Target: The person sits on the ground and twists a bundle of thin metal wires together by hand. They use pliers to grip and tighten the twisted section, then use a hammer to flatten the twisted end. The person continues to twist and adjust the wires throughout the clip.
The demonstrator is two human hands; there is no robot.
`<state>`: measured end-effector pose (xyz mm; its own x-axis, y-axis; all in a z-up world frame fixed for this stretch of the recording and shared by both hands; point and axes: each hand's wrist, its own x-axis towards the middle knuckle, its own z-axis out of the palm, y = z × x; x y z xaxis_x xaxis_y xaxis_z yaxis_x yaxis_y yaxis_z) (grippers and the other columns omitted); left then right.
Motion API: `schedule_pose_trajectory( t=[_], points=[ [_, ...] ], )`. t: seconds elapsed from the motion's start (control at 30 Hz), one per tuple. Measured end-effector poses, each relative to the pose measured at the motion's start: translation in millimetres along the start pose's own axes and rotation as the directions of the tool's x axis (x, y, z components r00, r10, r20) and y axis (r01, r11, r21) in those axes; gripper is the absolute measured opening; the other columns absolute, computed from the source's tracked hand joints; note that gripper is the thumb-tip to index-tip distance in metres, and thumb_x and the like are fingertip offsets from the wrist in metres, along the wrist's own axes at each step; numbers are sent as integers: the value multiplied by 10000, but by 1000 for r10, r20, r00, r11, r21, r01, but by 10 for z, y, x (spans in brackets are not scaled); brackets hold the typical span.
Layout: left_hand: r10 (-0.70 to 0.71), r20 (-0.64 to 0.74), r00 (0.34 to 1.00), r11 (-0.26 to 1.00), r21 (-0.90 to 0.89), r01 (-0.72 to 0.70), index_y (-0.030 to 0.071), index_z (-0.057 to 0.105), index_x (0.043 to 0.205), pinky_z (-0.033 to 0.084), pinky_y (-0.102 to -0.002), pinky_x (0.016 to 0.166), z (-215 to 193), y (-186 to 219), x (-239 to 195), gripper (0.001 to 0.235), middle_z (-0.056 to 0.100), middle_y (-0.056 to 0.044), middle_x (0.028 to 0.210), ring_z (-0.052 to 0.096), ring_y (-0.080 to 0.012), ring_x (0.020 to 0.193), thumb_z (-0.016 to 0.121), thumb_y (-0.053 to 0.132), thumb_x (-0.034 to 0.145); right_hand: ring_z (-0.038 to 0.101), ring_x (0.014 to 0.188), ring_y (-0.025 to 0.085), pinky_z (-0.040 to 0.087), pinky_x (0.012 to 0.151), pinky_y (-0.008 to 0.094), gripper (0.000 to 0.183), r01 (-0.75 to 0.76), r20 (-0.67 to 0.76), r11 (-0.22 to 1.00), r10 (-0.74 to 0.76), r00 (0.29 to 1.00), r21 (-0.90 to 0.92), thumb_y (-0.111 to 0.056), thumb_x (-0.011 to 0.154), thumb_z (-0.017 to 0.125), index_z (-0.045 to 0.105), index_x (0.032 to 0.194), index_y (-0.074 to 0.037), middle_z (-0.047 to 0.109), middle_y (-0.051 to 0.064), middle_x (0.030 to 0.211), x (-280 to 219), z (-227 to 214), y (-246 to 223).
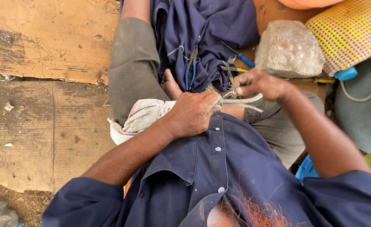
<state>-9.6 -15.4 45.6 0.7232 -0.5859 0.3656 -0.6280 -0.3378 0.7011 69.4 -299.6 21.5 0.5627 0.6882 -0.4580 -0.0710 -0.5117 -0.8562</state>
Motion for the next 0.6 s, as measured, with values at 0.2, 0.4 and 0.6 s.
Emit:
schedule_pose_trajectory(
  t=[0.2,0.4,0.6],
  points=[
    [-51,-135,989,992,104,66,24,547,993,515,-438,616,186,-331,105,178,620,-138,827,652,-334,714,661,64,862,361,519,58,318,483,250,258,56,-269,727,181,946,684,-294,1034,591,605,898,-75,405,-65,603,-196,961,463],
    [-50,-101,994,965,250,74,38,546,922,523,-426,591,471,-556,137,158,620,-129,802,655,-313,672,682,75,850,529,631,232,420,580,391,292,-53,-597,998,16,802,-45,-316,1051,572,639,944,-53,573,82,735,-441,1073,308],
    [-71,129,989,966,256,36,24,574,920,536,-436,579,510,-481,43,213,643,-140,810,678,-326,692,664,58,729,722,891,372,551,756,524,262,-500,-456,490,217,863,-714,-265,1003,497,680,1095,-102,732,175,878,-630,546,-601]
  ],
)
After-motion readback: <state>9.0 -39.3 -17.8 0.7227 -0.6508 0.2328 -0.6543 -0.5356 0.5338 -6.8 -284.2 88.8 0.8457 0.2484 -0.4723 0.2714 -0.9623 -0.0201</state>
